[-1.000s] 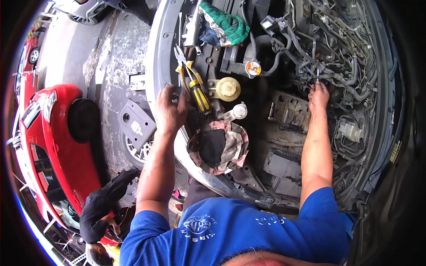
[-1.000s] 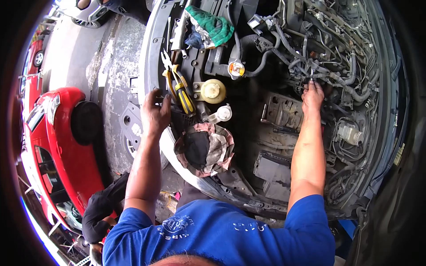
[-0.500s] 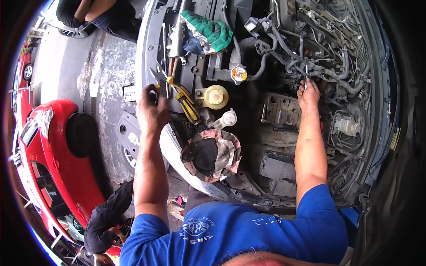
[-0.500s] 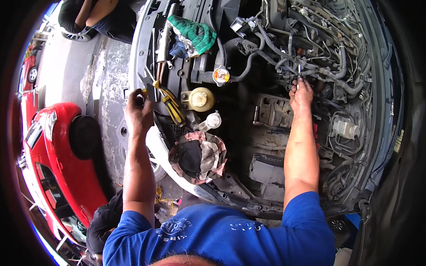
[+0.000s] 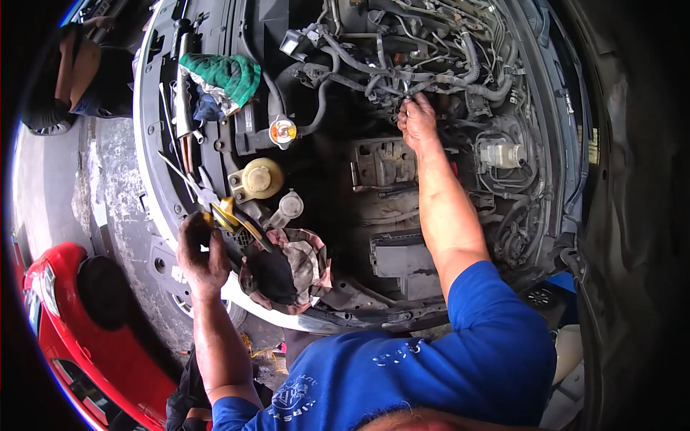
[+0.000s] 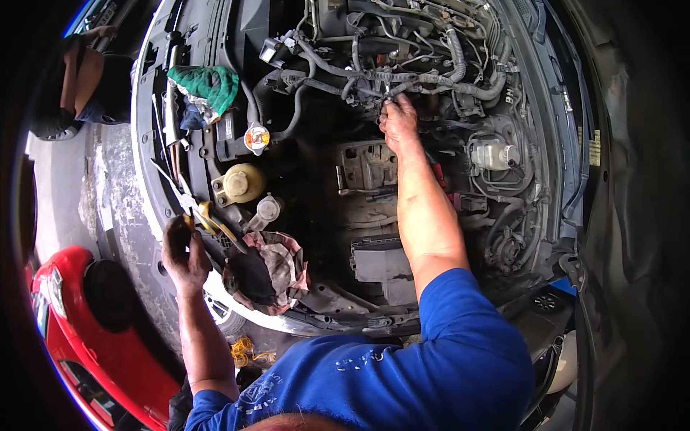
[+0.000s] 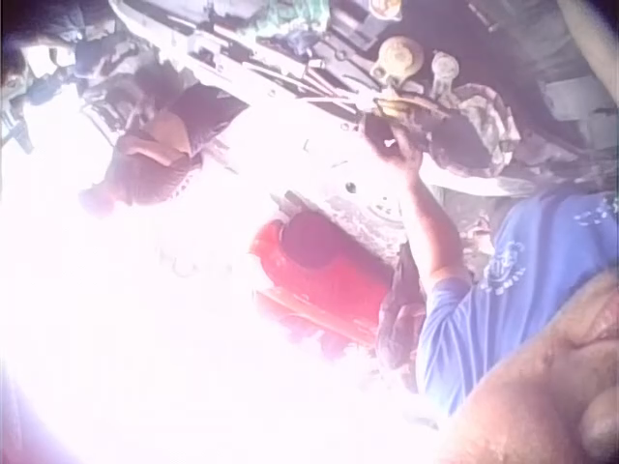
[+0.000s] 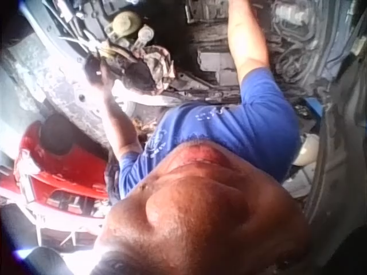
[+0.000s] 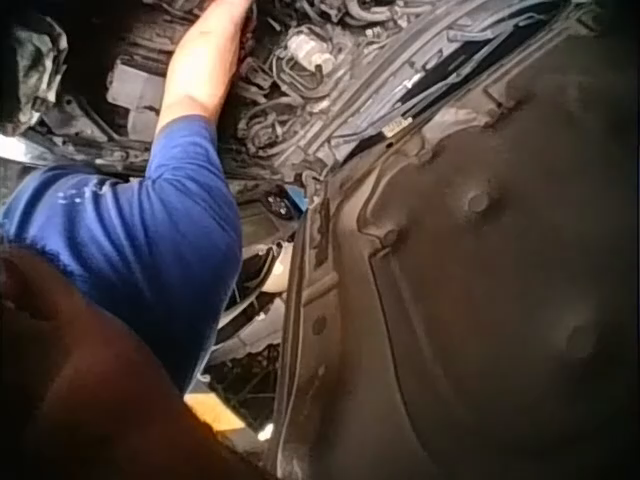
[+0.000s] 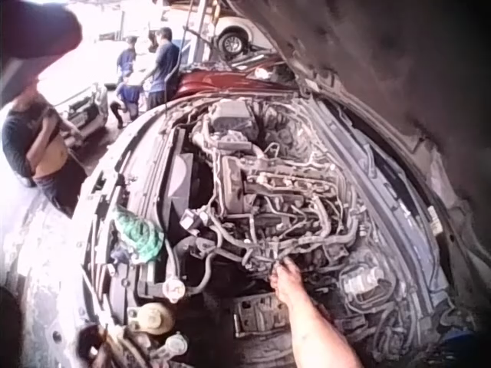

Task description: Inspecting and repairing various components within a car's engine bay, including working on the throttle body.

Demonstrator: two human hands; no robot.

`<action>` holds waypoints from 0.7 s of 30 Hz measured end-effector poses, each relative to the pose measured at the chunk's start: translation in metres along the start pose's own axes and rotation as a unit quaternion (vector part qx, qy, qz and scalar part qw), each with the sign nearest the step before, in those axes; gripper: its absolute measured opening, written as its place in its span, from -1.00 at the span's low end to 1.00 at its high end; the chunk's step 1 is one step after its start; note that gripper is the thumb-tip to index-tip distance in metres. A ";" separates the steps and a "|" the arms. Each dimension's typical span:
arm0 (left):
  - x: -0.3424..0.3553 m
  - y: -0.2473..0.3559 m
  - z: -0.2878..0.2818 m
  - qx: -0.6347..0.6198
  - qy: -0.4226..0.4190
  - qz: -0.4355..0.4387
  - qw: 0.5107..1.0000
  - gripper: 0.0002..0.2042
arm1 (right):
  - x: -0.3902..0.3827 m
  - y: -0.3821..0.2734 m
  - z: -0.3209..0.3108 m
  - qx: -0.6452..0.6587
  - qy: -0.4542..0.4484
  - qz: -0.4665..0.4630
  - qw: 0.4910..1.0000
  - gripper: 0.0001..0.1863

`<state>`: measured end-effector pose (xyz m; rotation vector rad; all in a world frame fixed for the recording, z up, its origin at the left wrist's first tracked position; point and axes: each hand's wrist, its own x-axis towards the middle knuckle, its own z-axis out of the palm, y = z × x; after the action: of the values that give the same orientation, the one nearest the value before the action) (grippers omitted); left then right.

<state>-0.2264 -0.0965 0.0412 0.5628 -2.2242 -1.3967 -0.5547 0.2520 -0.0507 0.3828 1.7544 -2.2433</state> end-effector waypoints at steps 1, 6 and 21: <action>-0.004 0.004 0.003 0.016 -0.022 0.009 1.000 -0.70 | 0.000 -0.003 -0.002 -0.001 0.004 0.002 1.000 -0.89; -0.027 0.008 0.013 -0.011 -0.056 -0.039 0.998 -0.69 | 0.009 -0.014 -0.003 0.029 -0.031 0.040 0.998 -0.89; -0.013 -0.018 0.012 -0.061 -0.002 -0.129 0.990 -0.69 | 0.016 -0.013 -0.017 -0.034 0.052 -0.005 0.998 -0.90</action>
<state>-0.2209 -0.0883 0.0182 0.8288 -2.1093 -1.6484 -0.5734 0.2714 -0.0485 0.4859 1.8828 -2.2001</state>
